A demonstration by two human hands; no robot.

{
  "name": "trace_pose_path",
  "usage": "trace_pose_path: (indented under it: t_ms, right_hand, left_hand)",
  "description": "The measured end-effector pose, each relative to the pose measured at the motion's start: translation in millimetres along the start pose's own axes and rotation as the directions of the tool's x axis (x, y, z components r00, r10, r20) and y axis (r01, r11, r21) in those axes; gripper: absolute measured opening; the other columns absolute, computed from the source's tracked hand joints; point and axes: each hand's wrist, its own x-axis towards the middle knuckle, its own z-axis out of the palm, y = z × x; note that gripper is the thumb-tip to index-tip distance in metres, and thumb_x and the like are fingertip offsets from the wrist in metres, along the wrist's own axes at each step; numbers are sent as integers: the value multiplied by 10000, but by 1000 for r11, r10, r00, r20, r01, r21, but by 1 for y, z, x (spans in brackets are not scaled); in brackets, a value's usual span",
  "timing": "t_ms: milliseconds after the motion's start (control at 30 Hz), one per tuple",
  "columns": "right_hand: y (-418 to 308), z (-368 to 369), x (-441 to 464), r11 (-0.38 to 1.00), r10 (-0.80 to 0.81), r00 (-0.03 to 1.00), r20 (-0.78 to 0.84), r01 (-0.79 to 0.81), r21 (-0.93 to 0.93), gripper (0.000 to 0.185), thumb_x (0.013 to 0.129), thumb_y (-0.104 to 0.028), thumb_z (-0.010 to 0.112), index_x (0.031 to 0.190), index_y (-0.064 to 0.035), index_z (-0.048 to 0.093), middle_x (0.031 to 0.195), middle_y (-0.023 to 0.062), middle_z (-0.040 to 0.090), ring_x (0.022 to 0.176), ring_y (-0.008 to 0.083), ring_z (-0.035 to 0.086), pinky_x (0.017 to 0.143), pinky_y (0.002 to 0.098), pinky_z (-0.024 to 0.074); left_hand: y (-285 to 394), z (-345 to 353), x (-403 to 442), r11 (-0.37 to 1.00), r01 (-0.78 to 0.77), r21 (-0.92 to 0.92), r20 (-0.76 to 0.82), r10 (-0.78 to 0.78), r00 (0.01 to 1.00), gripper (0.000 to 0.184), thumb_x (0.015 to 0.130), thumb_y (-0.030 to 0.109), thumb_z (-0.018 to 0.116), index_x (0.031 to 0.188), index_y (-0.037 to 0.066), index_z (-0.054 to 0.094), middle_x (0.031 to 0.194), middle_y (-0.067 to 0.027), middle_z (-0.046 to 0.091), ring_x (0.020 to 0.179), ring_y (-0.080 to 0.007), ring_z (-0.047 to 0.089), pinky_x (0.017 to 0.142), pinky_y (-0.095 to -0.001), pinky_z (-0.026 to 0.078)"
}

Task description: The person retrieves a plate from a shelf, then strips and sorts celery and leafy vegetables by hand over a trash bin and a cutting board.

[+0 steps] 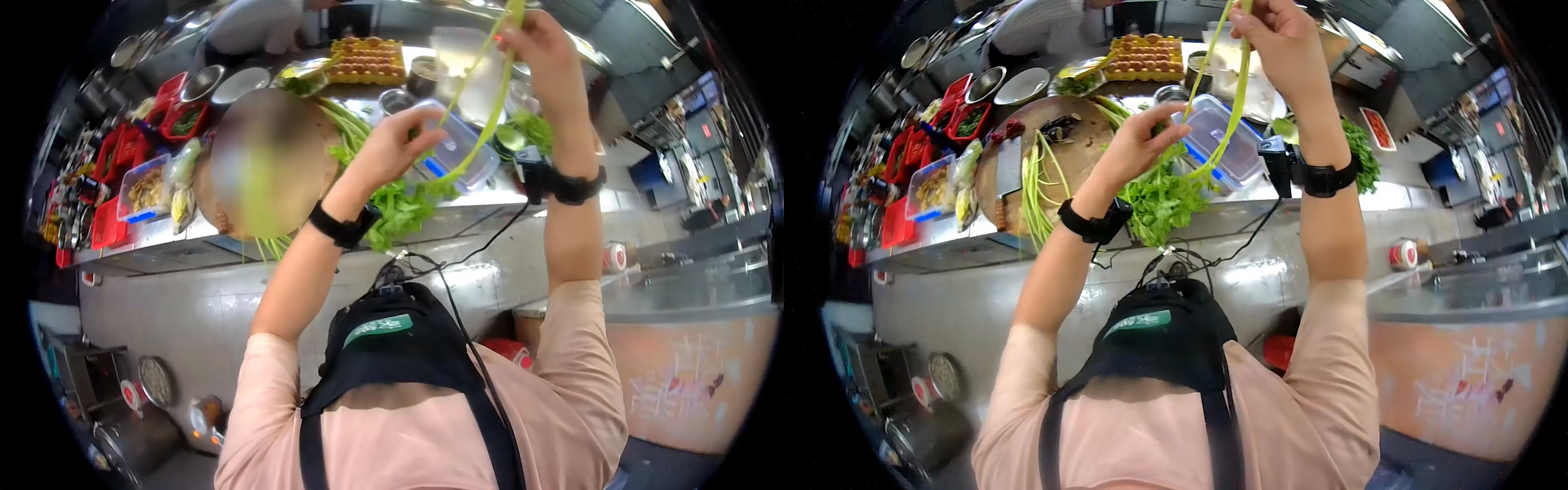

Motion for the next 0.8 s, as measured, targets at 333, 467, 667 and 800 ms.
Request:
trace_pose_path:
  t_ms: [333, 467, 667, 800]
  right_hand:
    - [-5, -49, -76, 917, 289, 941, 177, -325, 232, 144, 962, -153, 538, 1015, -21, 565, 887, 80, 658, 653, 74, 558, 591, 217, 459]
    - [5, -67, -108, 895, 366, 921, 135, -388, 219, 174, 973, -186, 524, 958, -26, 590, 754, 35, 621, 580, 69, 528, 536, 196, 426]
    - [38, -126, -150, 886, 450, 888, -96, -431, 170, 172, 960, -182, 553, 887, -34, 600, 693, 24, 602, 572, 67, 533, 528, 199, 423]
    - [66, -166, -178, 869, 461, 871, -173, -402, 289, 157, 955, -171, 566, 876, -37, 586, 727, 38, 619, 573, 68, 551, 503, 200, 425]
  left_hand:
    - [3, 70, -19, 985, -57, -164, 254, 98, 962, 149, 925, 117, 551, 877, -18, 590, 823, -99, 511, 778, -212, 520, 733, -316, 432]
    - [-15, 101, -18, 980, -158, -125, 304, 189, 934, 136, 918, 102, 516, 850, -7, 562, 837, -127, 493, 802, -292, 528, 746, -346, 436]
    - [-20, 153, -19, 982, -187, -19, 277, 185, 943, 119, 880, 79, 456, 835, -10, 520, 864, -168, 486, 811, -360, 525, 736, -397, 440]
    - [-22, 194, -14, 994, -105, -14, 294, 105, 950, 134, 882, 91, 446, 833, -15, 512, 850, -172, 482, 797, -360, 525, 732, -401, 436]
